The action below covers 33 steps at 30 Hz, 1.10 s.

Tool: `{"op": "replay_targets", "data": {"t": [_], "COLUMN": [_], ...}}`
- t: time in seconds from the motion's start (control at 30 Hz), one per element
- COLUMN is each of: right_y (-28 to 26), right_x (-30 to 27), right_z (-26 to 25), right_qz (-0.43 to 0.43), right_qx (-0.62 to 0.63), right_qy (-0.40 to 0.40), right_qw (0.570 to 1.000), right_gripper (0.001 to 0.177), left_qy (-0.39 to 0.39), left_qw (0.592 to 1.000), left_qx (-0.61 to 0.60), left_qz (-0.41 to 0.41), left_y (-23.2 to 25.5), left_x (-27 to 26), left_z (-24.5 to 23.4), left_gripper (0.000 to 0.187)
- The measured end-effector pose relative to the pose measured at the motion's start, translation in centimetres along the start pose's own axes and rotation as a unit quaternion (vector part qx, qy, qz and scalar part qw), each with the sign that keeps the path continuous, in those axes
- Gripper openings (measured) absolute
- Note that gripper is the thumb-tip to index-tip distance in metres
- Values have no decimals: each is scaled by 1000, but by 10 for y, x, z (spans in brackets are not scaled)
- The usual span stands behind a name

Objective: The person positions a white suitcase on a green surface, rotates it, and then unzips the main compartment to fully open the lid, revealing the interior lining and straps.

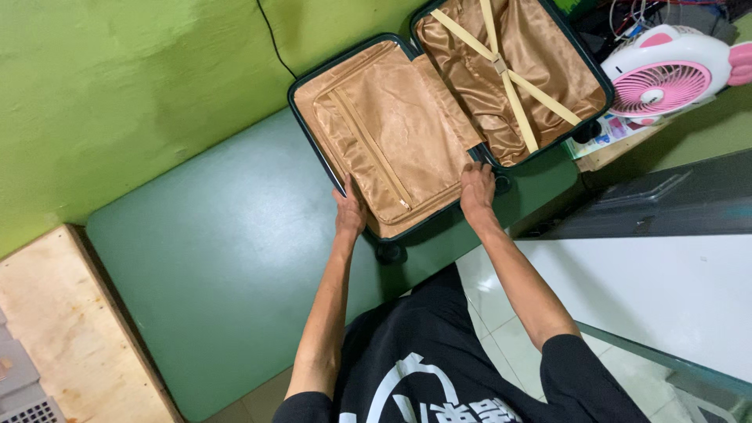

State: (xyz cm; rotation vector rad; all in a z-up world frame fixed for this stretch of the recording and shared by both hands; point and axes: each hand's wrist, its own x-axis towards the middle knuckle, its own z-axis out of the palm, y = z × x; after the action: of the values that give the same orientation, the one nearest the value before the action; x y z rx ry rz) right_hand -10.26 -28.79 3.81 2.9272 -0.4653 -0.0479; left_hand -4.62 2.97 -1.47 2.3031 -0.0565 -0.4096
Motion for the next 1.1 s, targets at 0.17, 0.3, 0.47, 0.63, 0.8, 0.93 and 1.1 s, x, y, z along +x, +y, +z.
{"op": "replay_targets", "data": {"t": [0.17,0.3,0.47,0.63,0.8,0.93,1.1], "right_y": [24,34,40,33,8,-6,-9], "right_x": [-2,3,4,-5,-9,-2,3], "right_z": [-2,-10,1,-9,-33,-18,-10], "right_qz": [-94,-83,-155,-140,-52,-6,24], "right_qx": [106,206,192,171,157,82,68], "right_qy": [3,-25,15,36,-25,-27,-54], "right_qw": [990,975,969,975,986,996,996], "right_gripper": [30,21,13,15,42,38,40], "left_qy": [12,48,75,49,8,83,19], "left_qw": [1000,995,989,994,998,985,997], "left_qx": [-8,-31,-32,-17,-33,-9,-30], "left_qz": [7,78,123,93,54,148,65], "left_y": [4,-4,-19,-13,-1,-6,0], "left_x": [-2,-1,-8,-3,-7,-10,-11], "left_z": [-1,1,16,11,-4,-2,-6], "left_gripper": [90,95,95,93,84,84,80]}}
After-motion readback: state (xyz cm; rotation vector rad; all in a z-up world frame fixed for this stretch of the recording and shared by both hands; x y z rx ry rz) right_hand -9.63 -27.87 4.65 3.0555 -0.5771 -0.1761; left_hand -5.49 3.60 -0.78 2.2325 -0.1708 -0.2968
